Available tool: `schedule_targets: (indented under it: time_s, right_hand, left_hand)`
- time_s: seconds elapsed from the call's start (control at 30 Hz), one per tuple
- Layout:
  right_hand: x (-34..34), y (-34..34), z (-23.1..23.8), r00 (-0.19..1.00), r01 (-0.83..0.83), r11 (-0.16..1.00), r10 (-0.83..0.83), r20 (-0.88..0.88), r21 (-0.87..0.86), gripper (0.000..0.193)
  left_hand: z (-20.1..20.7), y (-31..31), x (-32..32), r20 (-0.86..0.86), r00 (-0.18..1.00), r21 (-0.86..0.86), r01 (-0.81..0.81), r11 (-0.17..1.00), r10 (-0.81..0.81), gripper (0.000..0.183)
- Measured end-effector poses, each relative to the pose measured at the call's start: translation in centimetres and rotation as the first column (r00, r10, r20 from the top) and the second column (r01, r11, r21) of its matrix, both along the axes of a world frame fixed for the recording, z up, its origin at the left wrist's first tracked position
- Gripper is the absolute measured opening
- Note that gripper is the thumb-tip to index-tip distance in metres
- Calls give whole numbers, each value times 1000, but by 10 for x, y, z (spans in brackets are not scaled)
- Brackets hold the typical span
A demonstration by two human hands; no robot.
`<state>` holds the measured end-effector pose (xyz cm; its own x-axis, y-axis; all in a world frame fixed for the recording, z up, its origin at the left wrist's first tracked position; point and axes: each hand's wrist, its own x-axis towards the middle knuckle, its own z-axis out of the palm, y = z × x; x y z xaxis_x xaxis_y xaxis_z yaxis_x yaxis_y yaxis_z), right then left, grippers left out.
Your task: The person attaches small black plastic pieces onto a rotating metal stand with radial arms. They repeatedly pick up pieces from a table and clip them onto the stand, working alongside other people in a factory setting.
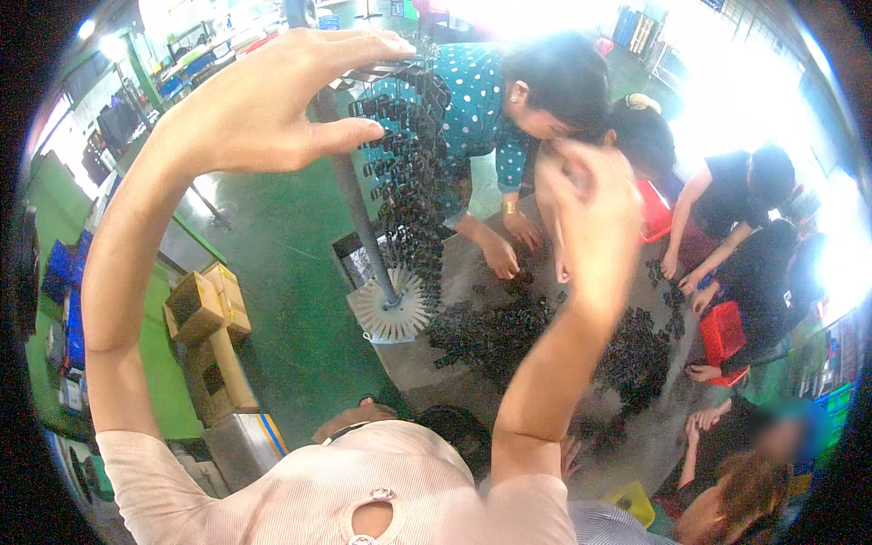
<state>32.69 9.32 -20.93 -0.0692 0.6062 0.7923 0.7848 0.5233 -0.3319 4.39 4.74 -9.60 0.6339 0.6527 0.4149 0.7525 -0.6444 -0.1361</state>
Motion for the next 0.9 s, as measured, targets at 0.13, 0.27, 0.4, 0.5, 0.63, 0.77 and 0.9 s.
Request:
schedule_targets:
  time_s: [0.13,0.27,0.4,0.5,0.63,0.77,0.9]
  right_hand:
    - [-96,-1,10,942,-223,953,264,-206,205,16]
    - [-113,4,10,874,-300,920,371,-313,253,8]
    - [-45,11,1,932,-272,932,317,-176,238,6]
    - [22,-4,16,970,-22,909,-81,-228,-415,19]
    - [41,-11,14,957,271,952,-250,147,-143,29]
    - [-46,-2,14,962,-231,968,242,-123,103,23]
    - [-109,4,18,948,-227,959,258,-185,171,15]
  left_hand:
    - [8,1,18,-36,997,-51,-71,996,70,37]
    - [-2,6,21,-32,996,29,-82,996,83,32]
    - [-5,-1,12,-12,997,94,-79,992,80,35]
    - [-7,6,-8,-22,999,130,28,991,-25,37]
    - [-2,3,-13,-21,999,55,47,997,-46,45]
    - [5,2,5,-34,992,-21,-119,993,119,47]
    - [-2,16,14,-125,973,43,-188,981,192,38]
